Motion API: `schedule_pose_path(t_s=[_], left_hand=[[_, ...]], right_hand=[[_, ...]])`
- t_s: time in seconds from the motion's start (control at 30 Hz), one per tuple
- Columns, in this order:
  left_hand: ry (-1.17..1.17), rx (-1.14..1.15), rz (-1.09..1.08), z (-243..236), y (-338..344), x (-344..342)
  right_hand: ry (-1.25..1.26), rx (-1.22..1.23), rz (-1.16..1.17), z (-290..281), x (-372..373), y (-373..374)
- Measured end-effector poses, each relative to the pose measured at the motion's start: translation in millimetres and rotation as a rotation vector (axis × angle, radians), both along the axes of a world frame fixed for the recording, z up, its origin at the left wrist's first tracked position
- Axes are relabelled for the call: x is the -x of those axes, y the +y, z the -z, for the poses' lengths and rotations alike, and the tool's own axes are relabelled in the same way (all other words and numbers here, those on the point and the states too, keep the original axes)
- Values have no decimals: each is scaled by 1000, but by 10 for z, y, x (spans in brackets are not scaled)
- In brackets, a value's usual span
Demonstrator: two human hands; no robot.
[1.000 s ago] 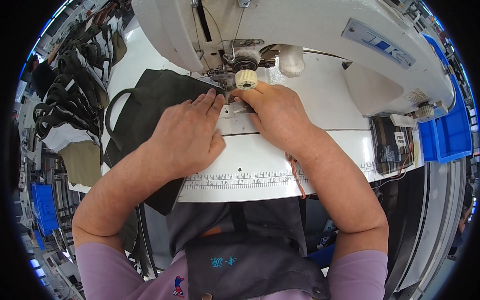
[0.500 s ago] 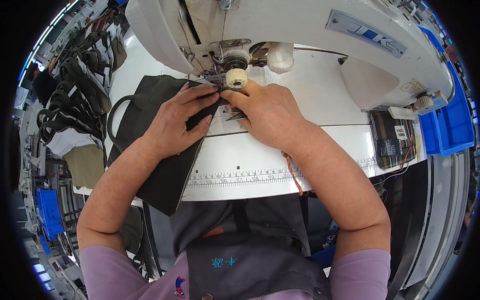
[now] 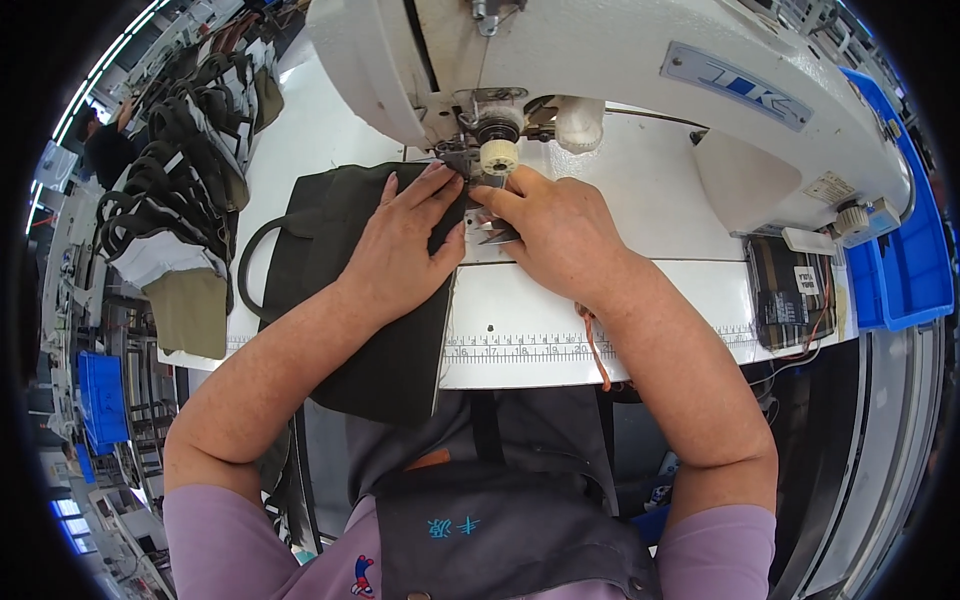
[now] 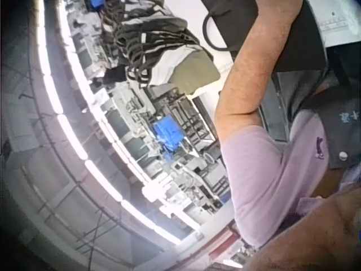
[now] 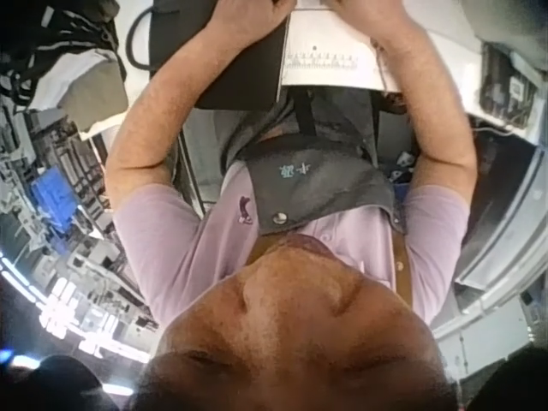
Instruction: The recorder is using an industrial sewing machine to stitch a dark fabric bag and uses snips to trim thread.
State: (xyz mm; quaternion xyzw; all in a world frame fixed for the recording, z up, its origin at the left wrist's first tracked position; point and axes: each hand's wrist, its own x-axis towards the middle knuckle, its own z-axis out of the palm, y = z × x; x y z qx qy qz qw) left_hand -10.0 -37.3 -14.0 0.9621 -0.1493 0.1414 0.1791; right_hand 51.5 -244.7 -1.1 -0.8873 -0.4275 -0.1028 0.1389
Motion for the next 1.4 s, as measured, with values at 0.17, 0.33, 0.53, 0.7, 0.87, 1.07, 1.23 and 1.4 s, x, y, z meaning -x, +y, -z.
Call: schedule_pose_path(t_s=[0.17, 0.33, 0.53, 0.7, 0.87, 1.07, 1.23, 1.4], left_hand=[[6, -6, -53, 8, -70, -34], [7, -14, -95, 37, -128, -33], [18, -59, -110, 68, -145, -60], [5, -177, -96, 69, -59, 13], [-30, -233, 61, -151, -151, 509], [255, 129, 207, -311, 3, 1290], [115, 297, 271, -258, 40, 1385], [45, 208, 199, -86, -51, 1370]], right_hand=[[14, -24, 0, -20, 12, -25], [19, -74, -6, 8, -29, -31], [-41, -114, 132, 45, -99, -116], [-188, -55, 303, -18, -77, -143], [-496, -212, 217, 55, -126, -300], [217, -320, -41, -513, 825, -315], [586, -313, -139, -152, 1651, -506], [436, -571, 35, -3, 1559, -1018]])
